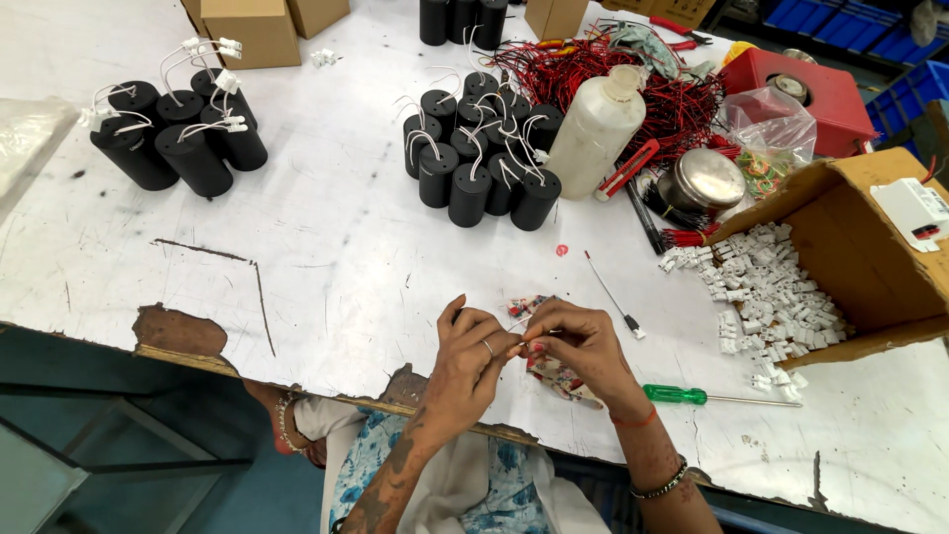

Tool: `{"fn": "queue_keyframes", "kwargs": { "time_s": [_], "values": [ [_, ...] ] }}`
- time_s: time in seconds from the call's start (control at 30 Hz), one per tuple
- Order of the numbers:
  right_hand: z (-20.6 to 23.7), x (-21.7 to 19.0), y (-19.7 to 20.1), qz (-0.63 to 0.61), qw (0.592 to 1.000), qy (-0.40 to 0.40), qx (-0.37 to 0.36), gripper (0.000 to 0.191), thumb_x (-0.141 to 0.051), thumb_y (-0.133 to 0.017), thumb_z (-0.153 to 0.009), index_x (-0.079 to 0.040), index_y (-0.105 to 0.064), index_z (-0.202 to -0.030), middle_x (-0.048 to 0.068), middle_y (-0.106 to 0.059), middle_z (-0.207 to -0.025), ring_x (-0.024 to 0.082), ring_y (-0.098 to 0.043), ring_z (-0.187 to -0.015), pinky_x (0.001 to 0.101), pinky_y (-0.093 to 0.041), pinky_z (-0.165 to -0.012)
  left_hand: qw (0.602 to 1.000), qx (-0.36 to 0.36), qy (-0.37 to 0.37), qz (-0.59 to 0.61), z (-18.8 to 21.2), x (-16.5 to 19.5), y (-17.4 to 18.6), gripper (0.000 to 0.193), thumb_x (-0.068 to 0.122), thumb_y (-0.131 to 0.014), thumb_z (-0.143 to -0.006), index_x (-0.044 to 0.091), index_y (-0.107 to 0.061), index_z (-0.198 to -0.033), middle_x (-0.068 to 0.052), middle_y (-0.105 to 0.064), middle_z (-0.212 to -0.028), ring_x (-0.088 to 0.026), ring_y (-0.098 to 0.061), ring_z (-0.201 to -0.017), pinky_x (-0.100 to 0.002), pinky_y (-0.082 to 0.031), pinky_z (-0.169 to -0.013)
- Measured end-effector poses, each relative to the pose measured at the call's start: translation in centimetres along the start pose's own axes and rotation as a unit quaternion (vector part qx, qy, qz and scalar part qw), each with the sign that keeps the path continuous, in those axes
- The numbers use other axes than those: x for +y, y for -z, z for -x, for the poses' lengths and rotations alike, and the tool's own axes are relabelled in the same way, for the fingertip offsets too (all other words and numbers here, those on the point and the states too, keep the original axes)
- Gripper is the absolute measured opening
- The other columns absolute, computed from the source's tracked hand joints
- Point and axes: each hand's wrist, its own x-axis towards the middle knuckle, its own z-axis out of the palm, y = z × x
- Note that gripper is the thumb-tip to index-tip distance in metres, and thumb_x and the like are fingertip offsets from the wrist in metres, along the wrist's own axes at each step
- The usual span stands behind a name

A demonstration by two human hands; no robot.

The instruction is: The person picks up a black cylindrical housing, threads its white wire leads through a white plastic cap, presses the cap onto the housing, and places the finished unit with a group of completed units on the worktable, repeating the cycle. A patterned cloth and a green-handled screwdriver lie on the table while coworkers pack units into cardboard boxes.

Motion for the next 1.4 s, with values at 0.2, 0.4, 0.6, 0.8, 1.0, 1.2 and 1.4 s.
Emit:
{"fn": "queue_keyframes", "kwargs": {
  "time_s": [0.2,0.4,0.6,0.8,1.0,1.2,1.4],
  "values": [
    [0.0,0.3,-0.1,0.018,1.0,0.011,0.004,0.01,0.007,-0.066,-0.092,0.008,-0.073,-0.097,0.012,-0.068,-0.103,0.015,-0.073,-0.088,0.027,-0.064,-0.075,1.0,0.004,-0.002,-0.003,0.0,0.0,0.1,0.011,0.002,-0.067,-0.09,0.001,-0.073,-0.099,-0.005,-0.064,-0.087,-0.024,-0.059,-0.099,-0.055,-0.023,-0.12],
    [0.0,0.9,-0.5,0.02,1.0,0.015,0.01,0.008,0.006,-0.065,-0.094,0.008,-0.071,-0.098,0.012,-0.067,-0.106,0.015,-0.073,-0.087,0.0273,-0.065,-0.073,1.0,0.011,0.003,-0.011,0.1,-0.2,-0.2,0.011,0.002,-0.067,-0.09,0.001,-0.073,-0.099,-0.005,-0.064,-0.086,-0.023,-0.059,-0.098,-0.055,-0.025,-0.12],
    [0.0,0.7,-1.3,0.047,0.998,0.019,0.036,0.01,0.006,-0.059,-0.094,0.007,-0.069,-0.098,0.011,-0.066,-0.109,0.015,-0.073,-0.084,0.0263,-0.064,-0.071,1.0,0.018,0.004,-0.022,0.2,-0.4,-0.4,0.012,0.001,-0.068,-0.09,0.001,-0.075,-0.1,-0.006,-0.064,-0.085,-0.023,-0.06,-0.097,-0.055,-0.027,-0.119],
    [0.0,1.3,-2.0,0.061,0.993,0.077,0.07,0.01,0.005,-0.061,-0.096,0.007,-0.069,-0.099,0.011,-0.065,-0.109,0.013,-0.071,-0.087,0.027,-0.065,-0.075,0.997,0.079,-0.001,-0.019,0.0,-0.3,-0.6,0.01,0.005,-0.073,-0.088,0.005,-0.077,-0.097,-0.004,-0.07,-0.086,-0.022,-0.063,-0.096,-0.055,-0.029,-0.12],
    [1.3,2.2,3.3,0.081,0.974,0.097,0.186,0.013,-0.001,-0.062,-0.099,0.006,-0.072,-0.103,0.009,-0.069,-0.099,0.012,-0.069,-0.081,0.0244,-0.057,-0.072,0.992,0.118,0.035,0.012,0.0,-0.1,-0.6,0.013,0.007,-0.079,-0.083,0.006,-0.079,-0.096,-0.004,-0.076,-0.086,-0.02,-0.069,-0.094,-0.053,-0.034,-0.117],
    [5.7,1.1,14.5,0.288,0.856,0.046,0.426,0.014,-0.005,-0.067,-0.098,-0.002,-0.076,-0.109,0.007,-0.072,-0.098,0.013,-0.071,-0.084,0.0254,-0.06,-0.076,0.988,0.138,0.074,0.001,0.2,0.5,-1.0,0.011,0.008,-0.083,-0.078,0.009,-0.078,-0.088,-0.002,-0.075,-0.083,-0.018,-0.07,-0.091,-0.052,-0.036,-0.119],
    [11.3,2.9,17.5,0.561,0.706,-0.001,0.432,0.011,-0.003,-0.07,-0.096,-0.002,-0.076,-0.105,0.015,-0.071,-0.103,0.026,-0.069,-0.085,0.0331,-0.057,-0.075,0.985,0.161,0.04,-0.041,-0.2,1.0,-1.5,0.012,0.007,-0.084,-0.076,0.011,-0.079,-0.086,0.001,-0.073,-0.078,-0.019,-0.066,-0.095,-0.054,-0.034,-0.119]
  ]
}}
